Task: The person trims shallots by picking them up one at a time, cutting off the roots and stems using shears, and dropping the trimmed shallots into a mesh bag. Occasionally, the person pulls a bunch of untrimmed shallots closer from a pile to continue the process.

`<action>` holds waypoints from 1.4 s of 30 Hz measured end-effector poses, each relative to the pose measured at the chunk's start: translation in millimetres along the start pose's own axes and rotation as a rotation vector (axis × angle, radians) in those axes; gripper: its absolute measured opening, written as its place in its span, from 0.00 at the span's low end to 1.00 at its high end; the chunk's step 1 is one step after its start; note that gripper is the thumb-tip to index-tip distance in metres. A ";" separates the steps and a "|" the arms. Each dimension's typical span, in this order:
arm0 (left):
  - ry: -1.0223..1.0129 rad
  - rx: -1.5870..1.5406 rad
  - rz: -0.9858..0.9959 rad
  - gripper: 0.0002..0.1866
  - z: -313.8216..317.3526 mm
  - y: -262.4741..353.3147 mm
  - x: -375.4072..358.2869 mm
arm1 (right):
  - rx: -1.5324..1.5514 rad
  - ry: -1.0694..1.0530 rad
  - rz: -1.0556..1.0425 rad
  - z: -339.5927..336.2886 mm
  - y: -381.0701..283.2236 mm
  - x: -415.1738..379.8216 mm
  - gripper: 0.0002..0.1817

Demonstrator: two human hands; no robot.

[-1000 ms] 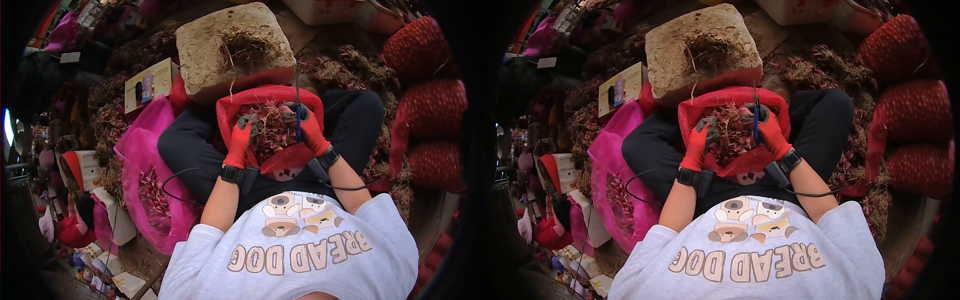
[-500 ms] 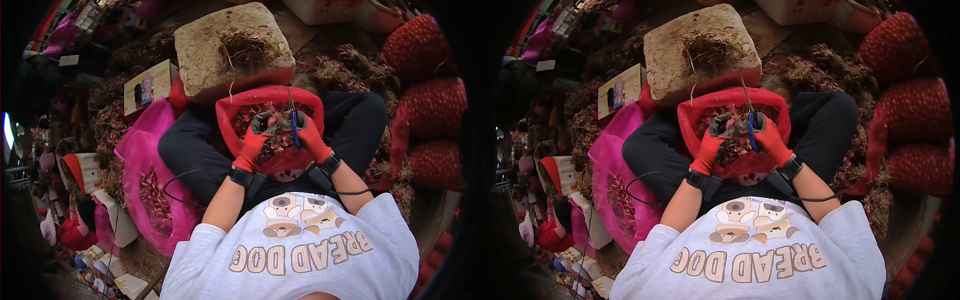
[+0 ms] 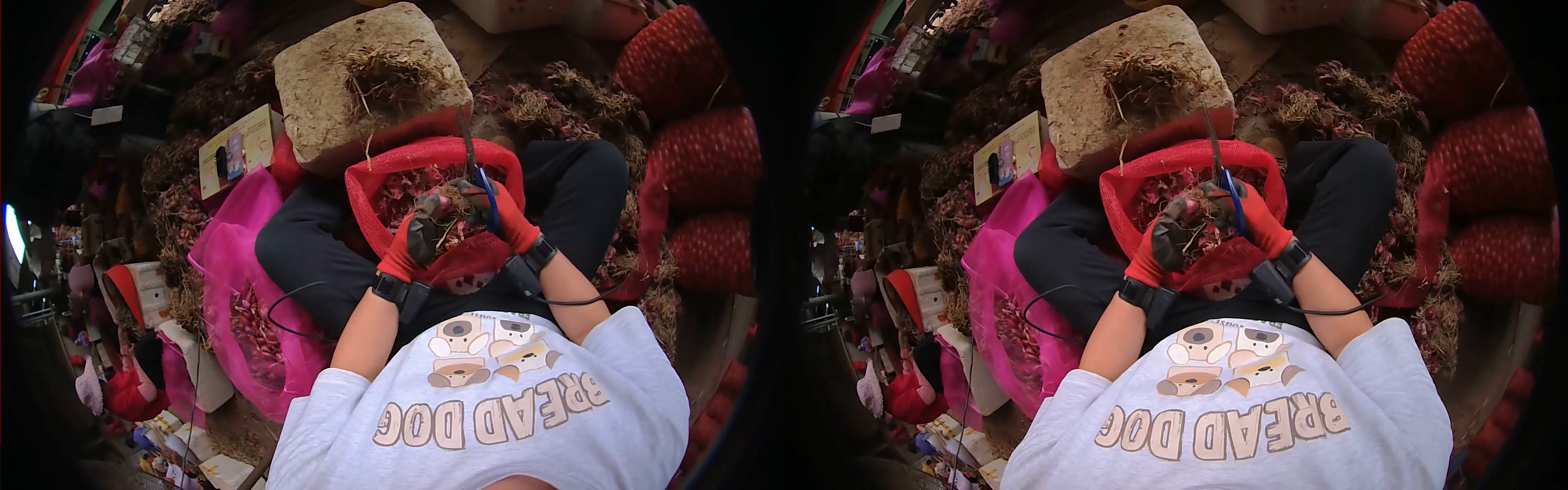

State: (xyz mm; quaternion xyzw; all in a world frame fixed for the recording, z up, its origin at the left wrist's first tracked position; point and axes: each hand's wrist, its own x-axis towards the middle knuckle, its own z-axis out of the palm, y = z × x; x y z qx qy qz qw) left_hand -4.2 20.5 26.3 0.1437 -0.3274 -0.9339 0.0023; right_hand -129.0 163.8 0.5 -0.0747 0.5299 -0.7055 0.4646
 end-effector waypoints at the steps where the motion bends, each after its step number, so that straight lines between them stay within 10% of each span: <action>1: 0.077 -0.175 -0.064 0.12 -11.8 -4.7 4.7 | -0.071 0.020 0.022 -6.1 0.6 -1.8 0.13; 7: 0.035 -0.589 0.212 0.11 -52.4 -7.5 15.9 | -1.276 0.166 -0.280 -2.9 -36.5 -48.6 0.24; 16: -0.117 -0.699 0.136 0.12 -36.4 -5.9 18.0 | -1.284 0.075 -0.303 10.1 -38.2 -75.1 0.19; 25: 0.163 0.118 0.151 0.12 -9.7 -3.0 14.2 | -1.070 0.048 -0.282 1.6 -20.2 -61.1 0.23; 28: 0.126 0.123 0.115 0.10 -12.2 -1.5 14.3 | -0.031 -0.264 0.321 -7.4 -24.0 -65.7 0.22; 37: 0.113 0.141 0.023 0.12 -36.3 -13.8 19.9 | -0.051 -0.177 0.358 -6.9 -12.8 -58.1 0.21; 42: 0.250 -0.399 0.131 0.08 -33.4 -9.3 13.3 | -1.130 0.039 -0.092 -11.7 -26.5 -60.8 0.20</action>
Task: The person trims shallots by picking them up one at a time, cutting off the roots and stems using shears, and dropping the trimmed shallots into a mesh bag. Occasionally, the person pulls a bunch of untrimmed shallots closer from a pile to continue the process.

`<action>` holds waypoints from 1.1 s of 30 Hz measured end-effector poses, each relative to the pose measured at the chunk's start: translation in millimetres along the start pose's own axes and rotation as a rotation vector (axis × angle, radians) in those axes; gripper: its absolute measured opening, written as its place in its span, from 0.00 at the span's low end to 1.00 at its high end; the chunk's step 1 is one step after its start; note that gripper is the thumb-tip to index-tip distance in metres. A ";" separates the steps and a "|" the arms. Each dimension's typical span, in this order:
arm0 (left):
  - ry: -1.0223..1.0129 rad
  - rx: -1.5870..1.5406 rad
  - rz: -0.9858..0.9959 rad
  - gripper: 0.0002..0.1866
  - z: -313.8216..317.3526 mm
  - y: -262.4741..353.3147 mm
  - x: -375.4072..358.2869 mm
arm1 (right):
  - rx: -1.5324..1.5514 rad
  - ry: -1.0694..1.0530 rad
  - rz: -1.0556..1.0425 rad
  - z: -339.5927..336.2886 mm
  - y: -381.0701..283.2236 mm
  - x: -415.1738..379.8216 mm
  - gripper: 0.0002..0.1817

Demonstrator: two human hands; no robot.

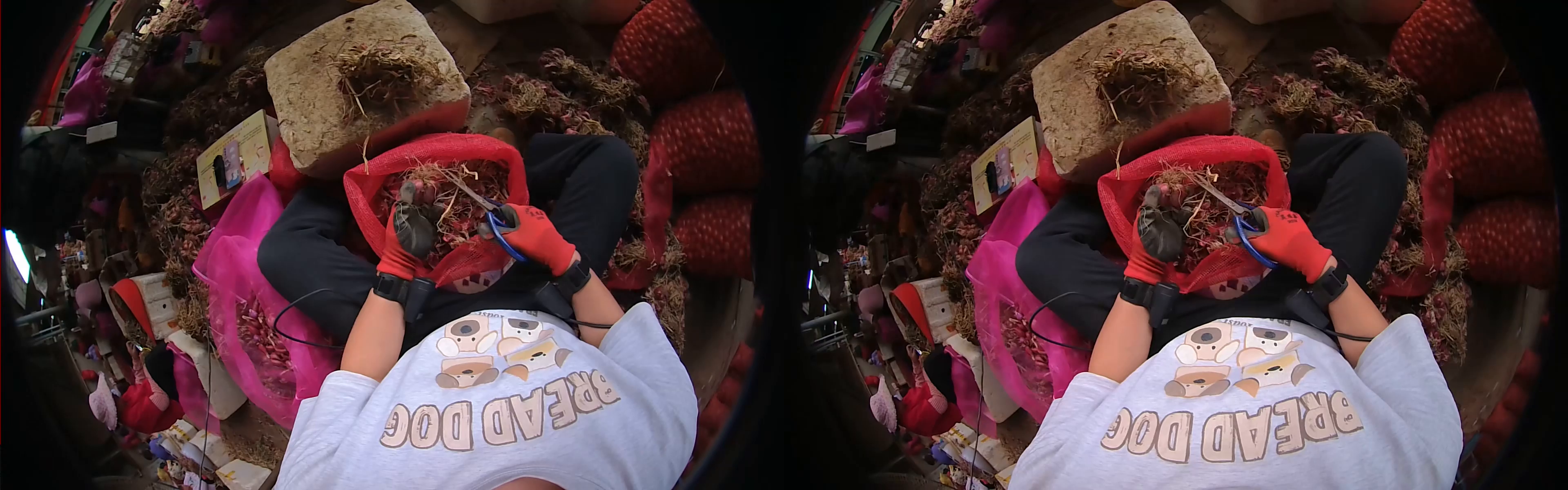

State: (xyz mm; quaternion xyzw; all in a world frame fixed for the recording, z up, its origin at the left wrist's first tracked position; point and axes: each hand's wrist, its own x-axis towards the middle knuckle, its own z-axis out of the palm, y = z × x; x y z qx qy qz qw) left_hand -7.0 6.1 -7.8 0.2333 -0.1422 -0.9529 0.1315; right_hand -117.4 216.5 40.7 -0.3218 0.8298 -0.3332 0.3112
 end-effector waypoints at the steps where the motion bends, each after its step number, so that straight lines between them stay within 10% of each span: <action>1: 0.027 0.004 0.022 0.07 -6.7 1.8 6.8 | -0.252 0.076 -0.056 -2.0 7.0 -0.8 0.19; 5: 0.067 0.314 0.204 0.06 1.1 3.6 13.1 | -0.765 0.261 0.005 -19.8 -1.4 -14.5 0.24; 13: -0.060 -0.161 0.086 0.09 -17.6 18.2 19.7 | 0.059 0.213 0.053 -61.9 -33.1 -26.3 0.19; 19: -0.144 -0.296 -0.038 0.13 -21.2 18.1 21.0 | -0.467 0.433 -0.159 -45.6 -19.3 -20.3 0.19; 33: -0.074 -0.090 -0.006 0.10 -10.1 -2.4 8.6 | -0.182 0.253 -0.109 -5.2 -43.4 -14.6 0.17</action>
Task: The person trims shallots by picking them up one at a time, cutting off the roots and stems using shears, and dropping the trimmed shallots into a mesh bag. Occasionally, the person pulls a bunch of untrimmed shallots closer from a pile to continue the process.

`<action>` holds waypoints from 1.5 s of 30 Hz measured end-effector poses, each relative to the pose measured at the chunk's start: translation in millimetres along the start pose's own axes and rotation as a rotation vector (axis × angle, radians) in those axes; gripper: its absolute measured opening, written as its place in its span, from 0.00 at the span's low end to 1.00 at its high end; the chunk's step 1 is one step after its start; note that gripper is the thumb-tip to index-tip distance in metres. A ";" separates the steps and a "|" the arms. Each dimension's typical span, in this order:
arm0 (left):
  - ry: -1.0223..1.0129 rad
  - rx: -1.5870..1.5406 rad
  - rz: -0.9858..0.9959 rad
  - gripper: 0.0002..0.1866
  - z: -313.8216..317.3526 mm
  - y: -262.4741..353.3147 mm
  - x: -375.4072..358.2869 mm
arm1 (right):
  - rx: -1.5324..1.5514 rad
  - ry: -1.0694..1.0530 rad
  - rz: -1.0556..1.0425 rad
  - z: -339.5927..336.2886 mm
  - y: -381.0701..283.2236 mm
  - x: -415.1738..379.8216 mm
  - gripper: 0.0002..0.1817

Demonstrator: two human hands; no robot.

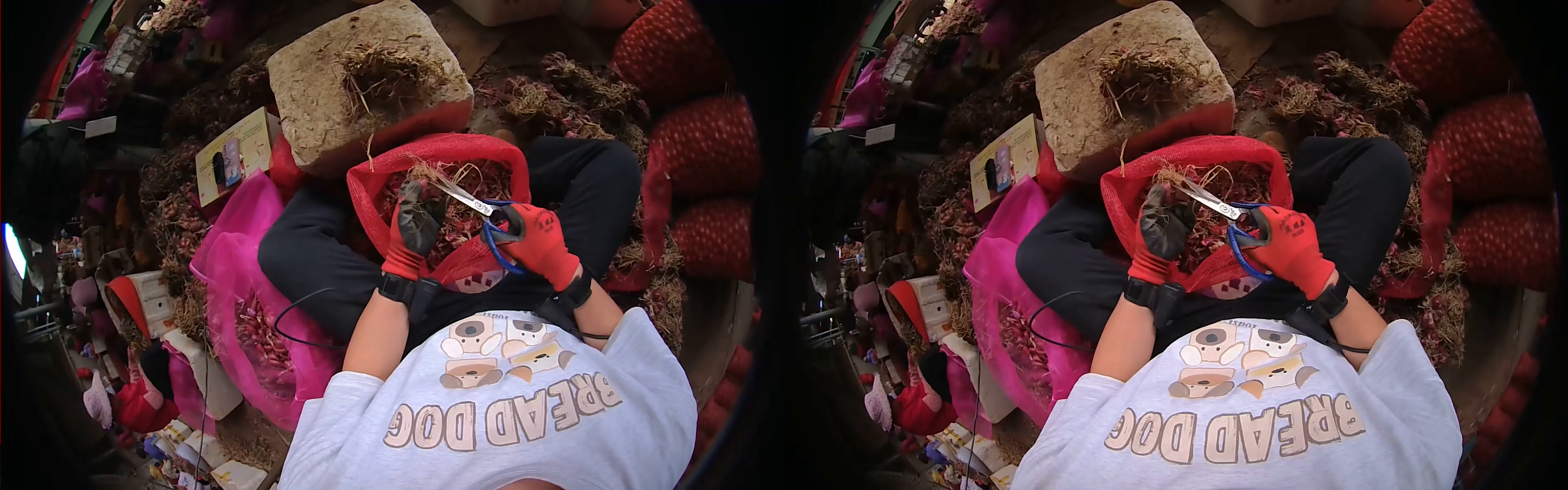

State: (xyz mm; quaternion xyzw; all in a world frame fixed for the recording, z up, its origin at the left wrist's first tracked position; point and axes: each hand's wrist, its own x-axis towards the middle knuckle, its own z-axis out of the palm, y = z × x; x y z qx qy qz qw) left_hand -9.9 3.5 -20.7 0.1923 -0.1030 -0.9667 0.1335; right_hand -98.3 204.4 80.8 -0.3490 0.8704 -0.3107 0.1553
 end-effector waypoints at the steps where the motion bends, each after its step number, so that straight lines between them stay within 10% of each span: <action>1: -0.024 0.011 0.006 0.10 -5.7 -1.8 1.6 | 0.022 0.013 -0.002 -0.1 -0.4 0.6 0.17; 6: -0.125 -0.015 0.053 0.11 -19.0 -5.8 2.1 | -0.031 -0.067 0.023 -6.4 -0.6 1.7 0.18; 10: -0.356 1.011 0.420 0.14 -3.7 -5.0 -6.7 | -0.083 -0.068 -0.036 -3.3 15.2 1.7 0.19; 18: -0.172 0.672 -0.025 0.19 21.6 -0.7 -9.9 | -0.239 -0.088 -0.123 -5.9 9.1 -2.8 0.22; 45: -0.094 0.739 0.162 0.21 -2.7 -5.5 2.4 | -0.030 -0.138 0.043 6.1 29.2 -8.1 0.23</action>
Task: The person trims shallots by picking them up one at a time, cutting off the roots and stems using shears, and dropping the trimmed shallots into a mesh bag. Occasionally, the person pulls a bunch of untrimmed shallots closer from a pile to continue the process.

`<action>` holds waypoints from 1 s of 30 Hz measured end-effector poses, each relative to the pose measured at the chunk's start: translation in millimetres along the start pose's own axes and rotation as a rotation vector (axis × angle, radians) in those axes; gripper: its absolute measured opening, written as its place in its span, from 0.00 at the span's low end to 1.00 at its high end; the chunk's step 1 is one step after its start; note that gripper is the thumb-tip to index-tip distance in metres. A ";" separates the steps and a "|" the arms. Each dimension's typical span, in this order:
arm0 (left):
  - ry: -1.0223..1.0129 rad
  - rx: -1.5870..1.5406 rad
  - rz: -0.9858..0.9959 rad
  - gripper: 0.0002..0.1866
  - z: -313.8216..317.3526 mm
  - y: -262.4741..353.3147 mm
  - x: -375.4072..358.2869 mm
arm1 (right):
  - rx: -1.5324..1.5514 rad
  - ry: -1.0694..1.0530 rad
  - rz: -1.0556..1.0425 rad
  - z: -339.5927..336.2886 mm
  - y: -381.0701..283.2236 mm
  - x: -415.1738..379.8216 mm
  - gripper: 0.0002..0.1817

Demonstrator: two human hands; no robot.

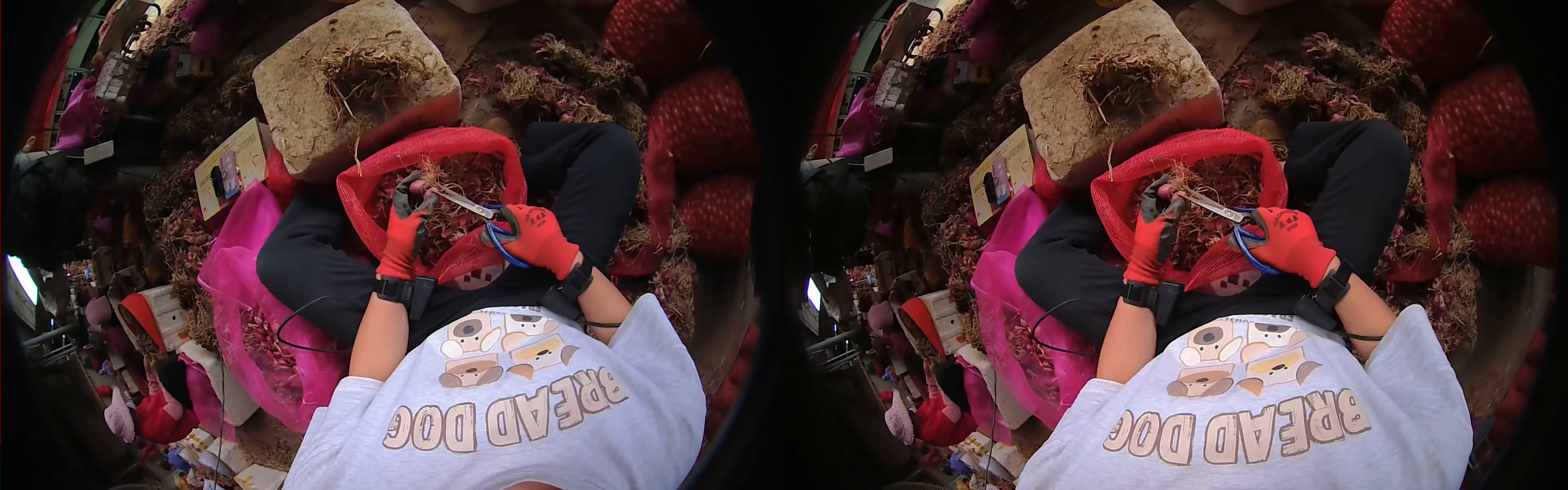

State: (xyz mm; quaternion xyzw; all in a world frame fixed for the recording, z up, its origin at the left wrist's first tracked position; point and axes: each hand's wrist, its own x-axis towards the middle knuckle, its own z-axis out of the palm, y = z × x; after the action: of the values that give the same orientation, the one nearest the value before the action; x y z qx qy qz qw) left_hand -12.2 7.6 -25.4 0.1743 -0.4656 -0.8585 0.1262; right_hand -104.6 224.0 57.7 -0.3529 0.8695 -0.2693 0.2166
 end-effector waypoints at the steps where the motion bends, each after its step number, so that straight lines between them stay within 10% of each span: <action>1: 0.005 -0.003 -0.003 0.21 -0.9 -2.2 0.1 | 0.010 0.004 -0.003 0.9 0.1 0.1 0.22; 13: 0.070 0.132 0.006 0.23 1.3 -8.7 -0.4 | -0.150 0.036 -0.048 23.2 25.0 -0.2 0.19; 19: 0.085 -0.114 -0.003 0.28 -2.0 -11.0 -0.6 | 0.714 -0.151 0.163 34.9 12.1 -1.6 0.18; 30: 0.088 0.181 0.044 0.24 -5.1 -17.4 1.9 | 0.121 -0.076 0.128 31.0 8.3 -0.6 0.27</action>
State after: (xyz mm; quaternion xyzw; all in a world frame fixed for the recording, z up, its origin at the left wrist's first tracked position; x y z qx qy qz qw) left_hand -12.7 12.3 -43.0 0.2124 -0.5388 -0.8014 0.1492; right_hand -90.7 219.6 29.0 -0.2928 0.8635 -0.2935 0.2870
